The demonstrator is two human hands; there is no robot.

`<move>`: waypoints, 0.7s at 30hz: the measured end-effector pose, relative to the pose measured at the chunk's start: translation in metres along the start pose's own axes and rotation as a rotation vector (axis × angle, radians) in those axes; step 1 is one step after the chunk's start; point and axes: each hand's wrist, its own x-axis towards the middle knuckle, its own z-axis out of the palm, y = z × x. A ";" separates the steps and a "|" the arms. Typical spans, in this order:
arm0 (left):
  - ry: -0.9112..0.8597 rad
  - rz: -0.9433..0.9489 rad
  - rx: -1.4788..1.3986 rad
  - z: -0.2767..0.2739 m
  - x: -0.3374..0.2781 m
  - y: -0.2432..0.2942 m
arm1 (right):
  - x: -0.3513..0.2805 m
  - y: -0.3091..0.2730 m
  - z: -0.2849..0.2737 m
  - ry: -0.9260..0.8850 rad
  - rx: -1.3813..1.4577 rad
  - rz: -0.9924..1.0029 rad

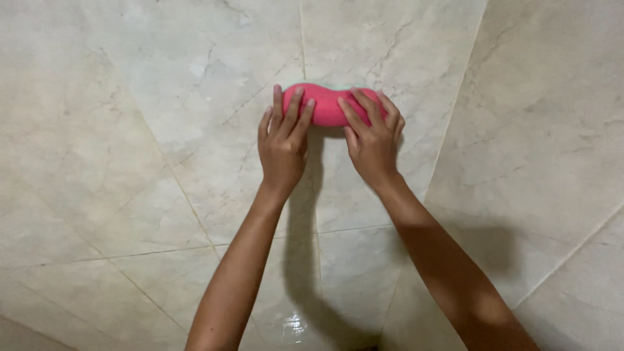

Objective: The person scrubs the tiled wall of a shower stall using a pink and blue sponge. They move the sponge in circular and vertical motions across the surface to clean the tiles and grout lines.

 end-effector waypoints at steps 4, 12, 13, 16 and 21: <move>0.002 -0.034 0.073 -0.015 -0.010 -0.022 | 0.006 -0.014 0.018 -0.062 0.099 -0.039; -0.128 -0.050 0.025 -0.016 -0.124 -0.026 | -0.102 -0.027 0.063 -0.185 0.019 -0.148; -0.135 -0.056 0.025 -0.016 -0.144 -0.024 | -0.118 -0.030 0.063 -0.193 0.023 -0.146; -0.190 -0.110 -0.029 -0.015 -0.193 -0.020 | -0.157 -0.036 0.064 -0.248 0.064 -0.189; -0.287 -0.178 -0.049 -0.013 -0.227 -0.017 | -0.189 -0.038 0.063 -0.386 0.025 -0.249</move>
